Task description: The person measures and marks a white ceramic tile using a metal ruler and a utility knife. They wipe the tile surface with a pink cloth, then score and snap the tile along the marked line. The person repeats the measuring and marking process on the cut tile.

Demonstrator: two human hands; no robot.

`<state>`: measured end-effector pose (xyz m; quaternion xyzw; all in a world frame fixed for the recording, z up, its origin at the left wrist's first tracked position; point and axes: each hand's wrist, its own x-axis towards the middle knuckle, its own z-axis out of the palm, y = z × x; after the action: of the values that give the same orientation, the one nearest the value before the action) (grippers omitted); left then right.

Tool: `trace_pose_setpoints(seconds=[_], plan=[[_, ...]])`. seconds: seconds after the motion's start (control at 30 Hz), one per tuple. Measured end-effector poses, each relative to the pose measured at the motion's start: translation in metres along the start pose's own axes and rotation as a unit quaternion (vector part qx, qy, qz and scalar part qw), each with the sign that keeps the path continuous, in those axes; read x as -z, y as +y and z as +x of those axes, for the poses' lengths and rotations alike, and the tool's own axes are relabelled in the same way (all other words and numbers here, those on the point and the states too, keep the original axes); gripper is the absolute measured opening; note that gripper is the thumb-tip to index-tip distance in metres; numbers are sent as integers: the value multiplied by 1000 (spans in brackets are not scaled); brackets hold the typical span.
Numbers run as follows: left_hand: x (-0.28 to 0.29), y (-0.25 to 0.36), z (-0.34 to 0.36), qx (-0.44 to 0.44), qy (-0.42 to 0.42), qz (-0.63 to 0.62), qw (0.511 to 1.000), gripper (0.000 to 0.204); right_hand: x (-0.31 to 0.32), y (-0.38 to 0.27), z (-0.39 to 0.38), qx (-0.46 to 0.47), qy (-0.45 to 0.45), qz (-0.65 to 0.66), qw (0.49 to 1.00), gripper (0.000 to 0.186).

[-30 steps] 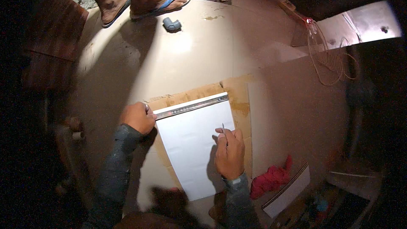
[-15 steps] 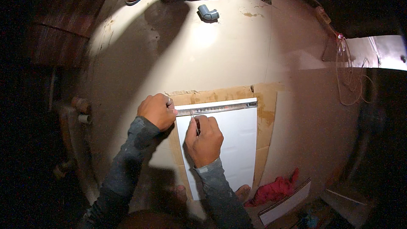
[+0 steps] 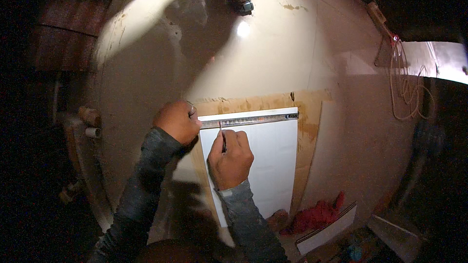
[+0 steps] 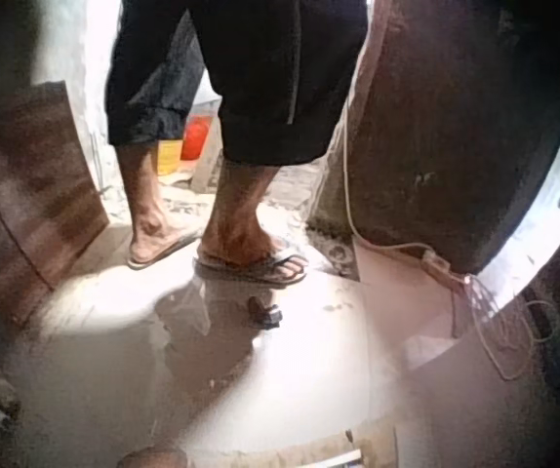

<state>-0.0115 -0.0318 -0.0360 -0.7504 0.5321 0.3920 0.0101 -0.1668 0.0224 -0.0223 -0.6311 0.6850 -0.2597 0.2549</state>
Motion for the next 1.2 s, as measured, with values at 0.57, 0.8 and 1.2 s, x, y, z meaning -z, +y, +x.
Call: trace_pose_setpoints(seconds=[0.57, 0.8, 1.2], plan=[[12, 10, -2, 26, -56, -1, 998, 24, -1, 2, -1, 0, 5, 0, 1000, 6], [9, 9, 0, -5, -24, 30, 999, 26, -1, 3, -1, -3, 7, -5, 1000, 6], [14, 15, -2, 29, -44, 8, 999, 24, -3, 3, 0, -8, 7, -1, 1000, 6]])
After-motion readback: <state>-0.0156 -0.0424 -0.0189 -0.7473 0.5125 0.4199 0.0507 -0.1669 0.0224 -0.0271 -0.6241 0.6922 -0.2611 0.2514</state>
